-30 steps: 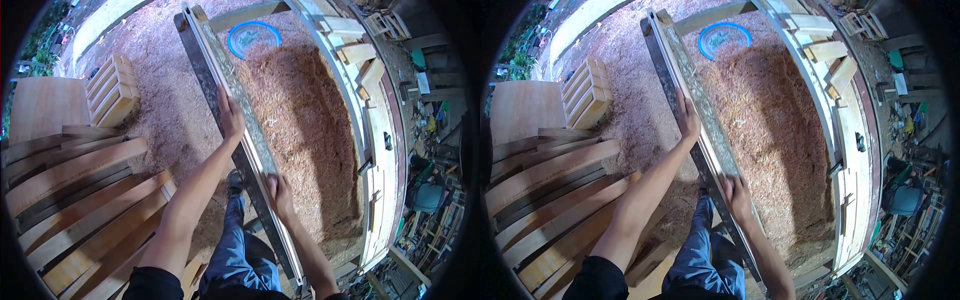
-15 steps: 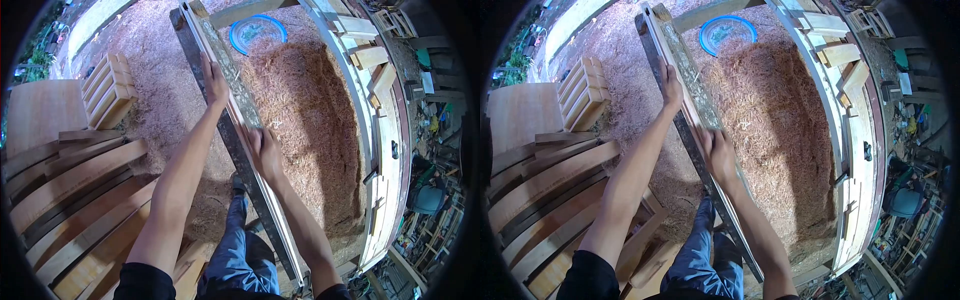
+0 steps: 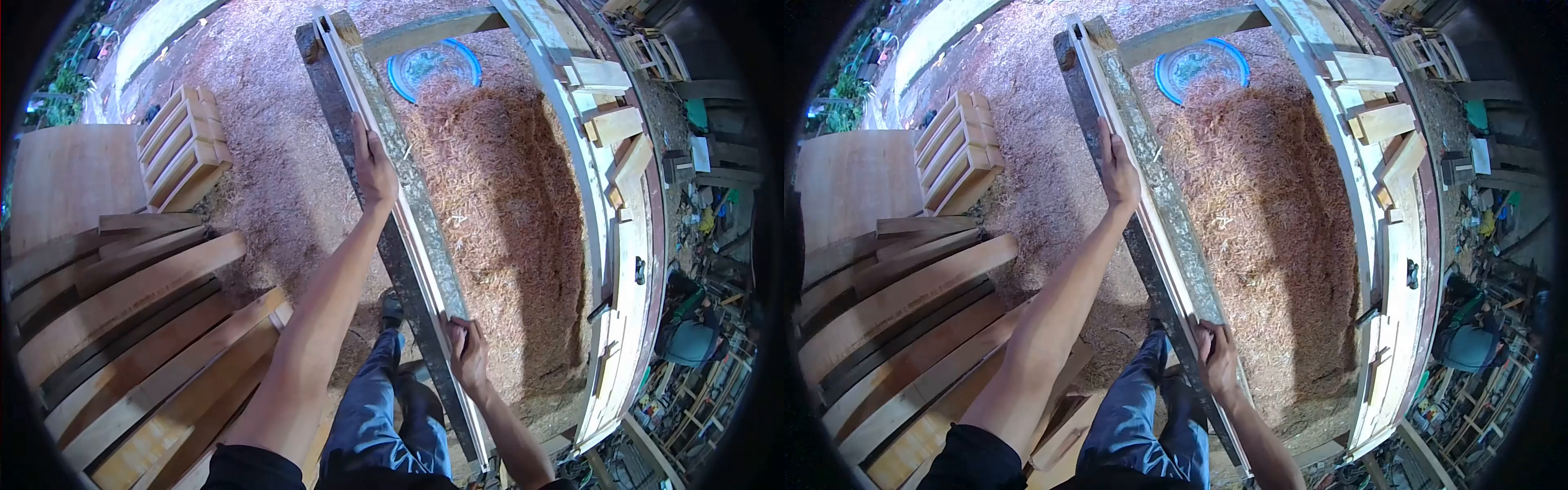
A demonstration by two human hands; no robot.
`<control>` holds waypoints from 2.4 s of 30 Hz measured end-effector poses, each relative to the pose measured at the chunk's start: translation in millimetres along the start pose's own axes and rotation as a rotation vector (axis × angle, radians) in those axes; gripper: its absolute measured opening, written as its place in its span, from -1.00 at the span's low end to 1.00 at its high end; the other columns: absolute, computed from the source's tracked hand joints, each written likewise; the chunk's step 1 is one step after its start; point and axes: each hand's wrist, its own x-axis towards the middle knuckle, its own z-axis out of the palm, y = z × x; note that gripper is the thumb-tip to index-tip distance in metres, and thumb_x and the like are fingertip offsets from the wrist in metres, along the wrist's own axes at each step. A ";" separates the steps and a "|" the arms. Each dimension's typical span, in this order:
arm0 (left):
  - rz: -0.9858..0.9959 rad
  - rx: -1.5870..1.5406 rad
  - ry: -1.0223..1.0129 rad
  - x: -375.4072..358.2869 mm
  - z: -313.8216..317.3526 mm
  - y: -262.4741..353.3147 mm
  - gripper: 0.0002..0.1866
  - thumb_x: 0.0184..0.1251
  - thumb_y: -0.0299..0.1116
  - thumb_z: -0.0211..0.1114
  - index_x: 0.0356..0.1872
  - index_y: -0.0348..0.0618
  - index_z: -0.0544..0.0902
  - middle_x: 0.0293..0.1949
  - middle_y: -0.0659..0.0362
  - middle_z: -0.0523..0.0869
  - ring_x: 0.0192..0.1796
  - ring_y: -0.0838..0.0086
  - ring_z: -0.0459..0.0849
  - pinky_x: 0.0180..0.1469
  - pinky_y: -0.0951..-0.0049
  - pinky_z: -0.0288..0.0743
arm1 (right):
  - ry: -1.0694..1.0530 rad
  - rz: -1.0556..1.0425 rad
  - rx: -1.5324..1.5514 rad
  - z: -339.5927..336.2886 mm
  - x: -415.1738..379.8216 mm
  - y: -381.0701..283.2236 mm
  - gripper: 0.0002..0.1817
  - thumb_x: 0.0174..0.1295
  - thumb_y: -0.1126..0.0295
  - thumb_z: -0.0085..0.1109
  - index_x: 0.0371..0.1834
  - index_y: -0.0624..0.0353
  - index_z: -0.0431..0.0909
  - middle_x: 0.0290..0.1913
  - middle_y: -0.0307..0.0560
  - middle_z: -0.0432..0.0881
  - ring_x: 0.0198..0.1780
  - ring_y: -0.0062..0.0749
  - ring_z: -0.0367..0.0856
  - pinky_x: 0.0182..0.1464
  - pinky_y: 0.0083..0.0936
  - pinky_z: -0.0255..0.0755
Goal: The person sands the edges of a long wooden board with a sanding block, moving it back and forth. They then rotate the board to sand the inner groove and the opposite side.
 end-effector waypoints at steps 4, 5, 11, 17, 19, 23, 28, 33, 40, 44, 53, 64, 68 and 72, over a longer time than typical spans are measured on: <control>-0.026 0.007 -0.001 0.2 0.4 -1.2 -0.45 0.63 -0.17 -0.23 0.51 -0.20 0.10 0.51 -0.03 0.14 0.55 0.16 0.07 0.52 0.32 0.02 | 0.074 -0.181 -0.019 18.5 61.5 -28.8 -0.73 0.42 0.37 -0.04 -0.09 0.37 0.57 -0.17 0.27 0.60 -0.16 0.15 0.61 -0.07 -0.16 0.50; -0.011 -0.005 -0.001 0.7 0.4 -2.1 -0.46 0.63 -0.17 -0.23 0.51 -0.19 0.10 0.52 -0.03 0.14 0.55 0.16 0.07 0.52 0.32 0.02 | 0.128 -0.279 -0.006 27.1 86.7 -43.0 -0.73 0.42 0.39 -0.08 -0.14 0.41 0.55 -0.24 0.30 0.59 -0.22 0.17 0.60 -0.13 -0.14 0.47; -0.040 -0.017 -0.021 -0.3 -1.3 -4.5 -0.46 0.63 -0.18 -0.24 0.52 -0.14 0.10 0.52 -0.03 0.13 0.54 0.14 0.10 0.50 0.33 0.05 | 0.106 -0.377 0.060 42.1 162.3 -83.6 -0.70 0.42 0.31 -0.04 -0.09 0.38 0.55 -0.17 0.35 0.57 -0.17 0.22 0.57 -0.08 -0.08 0.48; -0.001 0.081 -0.004 2.8 0.5 -4.9 -0.46 0.63 -0.18 -0.24 0.52 -0.13 0.09 0.51 -0.04 0.15 0.53 0.13 0.13 0.48 0.31 0.10 | 0.004 -0.186 0.017 4.7 33.2 -15.7 -0.72 0.40 0.42 0.03 0.08 0.28 0.59 -0.09 0.27 0.60 -0.06 0.18 0.58 0.01 -0.14 0.50; -0.006 0.071 -0.004 3.2 0.9 0.4 -0.46 0.63 -0.18 -0.24 0.52 -0.12 0.08 0.50 -0.05 0.17 0.52 0.10 0.14 0.48 0.29 0.12 | -0.014 -0.157 0.008 -8.8 -7.4 3.1 -0.73 0.39 0.42 0.04 0.06 0.27 0.59 -0.14 0.26 0.60 -0.12 0.15 0.59 -0.05 -0.14 0.51; -0.001 0.113 -0.011 3.0 -1.1 -0.8 -0.46 0.63 -0.16 -0.25 0.52 -0.12 0.08 0.49 -0.05 0.19 0.51 0.07 0.18 0.47 0.28 0.14 | 0.023 -0.107 -0.012 -4.2 -2.5 -3.9 -0.77 0.36 0.44 0.06 -0.01 0.28 0.60 -0.20 0.24 0.59 -0.20 0.14 0.59 -0.11 -0.12 0.50; -0.039 0.119 -0.015 2.2 0.2 -0.5 -0.45 0.63 -0.15 -0.25 0.52 -0.11 0.07 0.48 -0.06 0.21 0.50 0.07 0.18 0.46 0.27 0.14 | 0.139 -0.251 -0.022 22.9 61.6 -24.9 -0.80 0.31 0.46 0.10 -0.07 0.34 0.56 -0.22 0.27 0.58 -0.20 0.15 0.58 -0.10 -0.11 0.48; -0.057 0.082 -0.002 0.6 -0.2 3.0 -0.46 0.63 -0.16 -0.24 0.53 -0.05 0.08 0.48 -0.07 0.22 0.50 0.08 0.19 0.45 0.25 0.18 | 0.212 -0.379 0.064 50.0 159.7 -76.6 -0.78 0.36 0.38 0.06 -0.14 0.35 0.56 -0.23 0.32 0.56 -0.20 0.22 0.55 -0.10 -0.05 0.45; -0.019 0.138 -0.029 2.4 -1.7 2.1 -0.46 0.62 -0.19 -0.25 0.53 -0.12 0.06 0.51 -0.04 0.13 0.53 0.10 0.12 0.49 0.27 0.12 | 0.143 -0.196 0.085 28.0 87.2 -45.7 -0.78 0.36 0.40 0.09 -0.07 0.31 0.59 -0.18 0.31 0.61 -0.16 0.19 0.60 -0.07 -0.09 0.49; 0.010 0.100 -0.024 0.9 -1.8 -0.6 -0.45 0.63 -0.14 -0.28 0.54 -0.06 0.04 0.52 0.01 0.13 0.54 0.13 0.08 0.51 0.26 0.10 | 0.099 -0.093 0.045 16.7 43.4 -16.5 -0.75 0.40 0.40 0.00 -0.06 0.38 0.56 -0.16 0.29 0.63 -0.12 0.19 0.62 -0.02 -0.15 0.50; -0.078 -0.102 -0.044 2.4 2.4 -13.1 -0.45 0.63 -0.13 -0.27 0.54 -0.04 0.04 0.54 0.04 0.08 0.57 0.17 0.02 0.52 0.30 0.04 | 0.183 -0.357 0.065 45.2 184.4 -113.3 -0.71 0.43 0.29 -0.03 -0.13 0.34 0.56 -0.22 0.32 0.59 -0.22 0.19 0.60 -0.12 -0.15 0.47; -0.036 0.073 -0.095 103.8 0.0 -6.1 -0.40 0.62 -0.12 -0.34 0.54 -0.17 -0.10 0.57 0.03 -0.07 0.59 0.21 -0.10 0.58 0.36 -0.16 | 0.048 -0.100 -0.023 9.3 28.1 -17.6 -0.74 0.42 0.42 -0.04 -0.06 0.39 0.56 -0.17 0.25 0.63 -0.14 0.08 0.65 -0.03 -0.26 0.51; 0.000 -0.009 -0.051 109.3 0.8 -12.5 -0.41 0.62 -0.10 -0.28 0.55 -0.09 -0.01 0.54 -0.01 0.08 0.54 0.14 0.10 0.51 0.32 0.05 | 0.101 -0.063 -0.030 16.3 53.4 -37.4 -0.76 0.42 0.41 -0.02 -0.08 0.38 0.57 -0.19 0.26 0.63 -0.15 0.07 0.65 -0.05 -0.23 0.51; 0.013 0.054 0.004 111.5 2.7 -11.0 -0.43 0.61 -0.09 -0.25 0.53 -0.02 0.07 0.48 -0.04 0.23 0.48 0.06 0.23 0.45 0.29 0.14 | 0.206 -0.210 0.042 41.4 141.5 -89.6 -0.79 0.37 0.41 0.07 -0.14 0.35 0.61 -0.24 0.24 0.61 -0.23 0.10 0.60 -0.12 -0.17 0.50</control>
